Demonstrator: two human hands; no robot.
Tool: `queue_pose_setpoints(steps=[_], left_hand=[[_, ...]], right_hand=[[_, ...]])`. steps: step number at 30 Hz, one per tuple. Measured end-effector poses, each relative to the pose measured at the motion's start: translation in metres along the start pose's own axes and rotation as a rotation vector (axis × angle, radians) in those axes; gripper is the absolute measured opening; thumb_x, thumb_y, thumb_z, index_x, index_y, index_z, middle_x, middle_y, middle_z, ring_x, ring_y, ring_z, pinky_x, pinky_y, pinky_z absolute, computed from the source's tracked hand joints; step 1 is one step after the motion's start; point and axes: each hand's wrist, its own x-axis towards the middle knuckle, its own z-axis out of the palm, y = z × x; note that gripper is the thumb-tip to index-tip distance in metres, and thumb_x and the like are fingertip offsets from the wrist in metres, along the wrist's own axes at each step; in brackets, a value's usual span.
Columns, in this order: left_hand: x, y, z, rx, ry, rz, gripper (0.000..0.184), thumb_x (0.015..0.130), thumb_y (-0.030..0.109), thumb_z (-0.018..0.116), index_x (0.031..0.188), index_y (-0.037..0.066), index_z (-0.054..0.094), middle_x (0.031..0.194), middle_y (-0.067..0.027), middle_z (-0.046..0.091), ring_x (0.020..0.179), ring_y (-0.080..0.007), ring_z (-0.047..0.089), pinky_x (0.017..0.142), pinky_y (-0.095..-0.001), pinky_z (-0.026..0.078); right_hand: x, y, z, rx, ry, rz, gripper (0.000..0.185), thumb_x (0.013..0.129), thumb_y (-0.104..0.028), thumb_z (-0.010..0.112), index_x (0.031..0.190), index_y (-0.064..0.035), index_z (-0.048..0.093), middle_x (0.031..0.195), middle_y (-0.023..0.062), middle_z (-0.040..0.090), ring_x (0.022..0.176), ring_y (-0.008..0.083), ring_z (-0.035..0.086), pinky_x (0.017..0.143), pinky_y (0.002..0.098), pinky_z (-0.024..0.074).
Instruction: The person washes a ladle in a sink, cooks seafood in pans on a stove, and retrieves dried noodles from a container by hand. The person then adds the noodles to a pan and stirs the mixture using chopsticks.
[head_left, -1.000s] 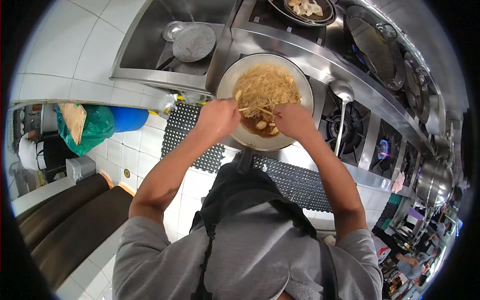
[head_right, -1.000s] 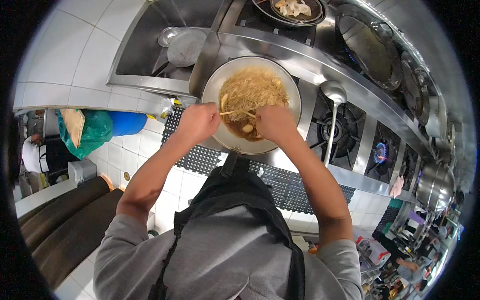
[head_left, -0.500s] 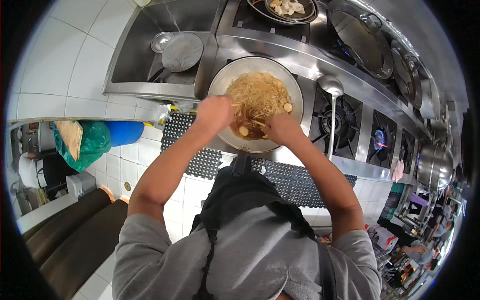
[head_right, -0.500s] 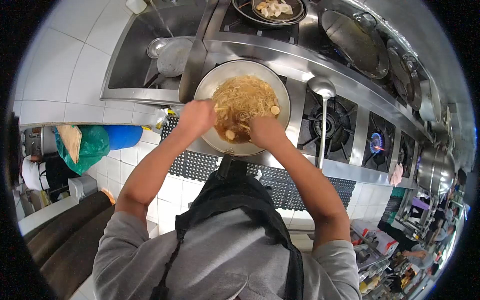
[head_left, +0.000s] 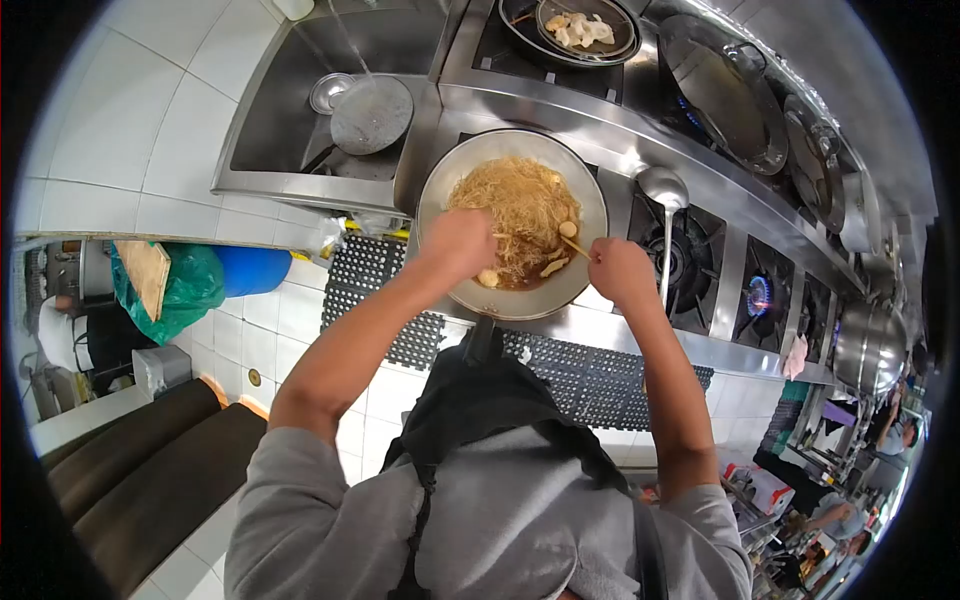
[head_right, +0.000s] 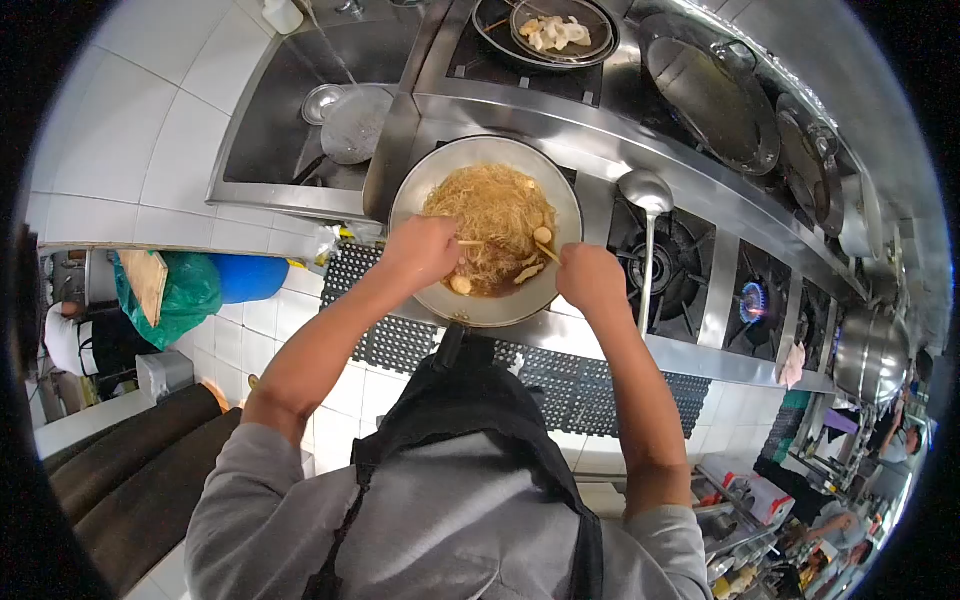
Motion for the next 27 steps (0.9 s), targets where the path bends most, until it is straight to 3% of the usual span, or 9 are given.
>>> queue_pose_setpoints(steps=[4, 8, 11, 12, 14, 17, 21, 27], left_hand=[[-0.009, 0.016, -0.027, -0.073, 0.05, 0.02, 0.017, 0.087, 0.02, 0.062, 0.082, 0.005, 0.069, 0.077, -0.0211, 0.071, 0.075, -0.0424, 0.07, 0.071, -0.0529, 0.057], [0.005, -0.004, 0.019, 0.075, 0.028, -0.037, 0.016, 0.087, 0.019, 0.063, 0.087, 0.004, 0.068, 0.078, -0.0201, 0.071, 0.073, -0.0425, 0.07, 0.069, -0.0537, 0.056], [-0.03, -0.01, -0.007, -0.042, 0.18, -0.037, 0.016, 0.089, 0.018, 0.064, 0.095, 0.004, 0.069, 0.075, -0.0187, 0.07, 0.069, -0.0355, 0.07, 0.065, -0.0484, 0.055], [-0.042, -0.009, -0.014, -0.212, 0.177, -0.119, 0.015, 0.091, 0.018, 0.065, 0.095, 0.004, 0.069, 0.075, -0.0164, 0.07, 0.068, -0.0312, 0.069, 0.064, -0.0448, 0.055], [-0.063, -0.003, -0.019, -0.56, 0.16, -0.27, 0.014, 0.094, 0.018, 0.066, 0.094, 0.005, 0.07, 0.077, -0.0117, 0.07, 0.067, -0.0227, 0.067, 0.064, -0.0375, 0.053], [-0.07, 0.012, 0.025, -1.507, -0.1, -0.665, 0.018, 0.098, 0.023, 0.067, 0.097, 0.006, 0.073, 0.083, -0.0031, 0.069, 0.071, -0.0121, 0.061, 0.067, -0.028, 0.048], [-0.073, 0.064, 0.048, -1.578, -0.131, -0.552, 0.02, 0.099, 0.021, 0.07, 0.106, 0.003, 0.074, 0.09, 0.0, 0.069, 0.075, -0.0083, 0.061, 0.069, -0.0241, 0.046], [-0.052, 0.092, 0.057, -1.344, -0.123, -0.32, 0.031, 0.096, 0.019, 0.074, 0.117, -0.004, 0.074, 0.098, -0.0047, 0.073, 0.083, -0.0088, 0.065, 0.073, -0.0207, 0.049]], right_hand=[[-0.003, -0.02, -0.011, 0.108, 0.115, 0.071, 0.015, 0.083, -0.016, 0.062, 0.086, -0.006, 0.073, 0.088, 0.0233, 0.072, 0.084, 0.0422, 0.071, 0.076, 0.0529, 0.0574], [0.007, -0.01, 0.019, -0.005, -0.08, -0.027, 0.02, 0.085, -0.017, 0.06, 0.094, -0.0069, 0.074, 0.088, 0.0234, 0.072, 0.084, 0.0429, 0.071, 0.077, 0.052, 0.0573], [-0.021, -0.012, -0.007, 0.152, 0.062, 0.051, 0.026, 0.083, -0.014, 0.062, 0.104, -0.008, 0.074, 0.086, 0.0223, 0.072, 0.084, 0.0413, 0.071, 0.077, 0.0513, 0.0564], [-0.03, -0.011, -0.014, 0.256, 0.096, 0.105, 0.028, 0.082, -0.013, 0.063, 0.107, -0.0084, 0.074, 0.085, 0.0218, 0.071, 0.083, 0.0406, 0.071, 0.076, 0.0507, 0.0561], [-0.041, -0.003, 0.0, 0.646, 0.124, 0.085, 0.031, 0.086, -0.004, 0.065, 0.116, -0.0057, 0.072, 0.086, 0.0138, 0.073, 0.079, 0.025, 0.072, 0.072, 0.0375, 0.0552], [-0.05, -0.026, 0.03, 1.422, 0.074, 0.179, 0.032, 0.095, 0.003, 0.061, 0.125, -0.0031, 0.067, 0.096, 0.0039, 0.073, 0.083, 0.0083, 0.063, 0.071, 0.0238, 0.0499], [-0.061, -0.07, 0.041, 1.638, 0.109, 0.311, 0.027, 0.099, -0.001, 0.063, 0.126, -0.0027, 0.065, 0.096, -0.0002, 0.069, 0.077, 0.0046, 0.058, 0.066, 0.0192, 0.0443], [-0.069, -0.061, 0.029, 1.678, 0.293, 0.305, 0.03, 0.098, 0.002, 0.062, 0.128, -0.0002, 0.061, 0.097, 0.0025, 0.069, 0.079, 0.008, 0.062, 0.069, 0.023, 0.0509]])
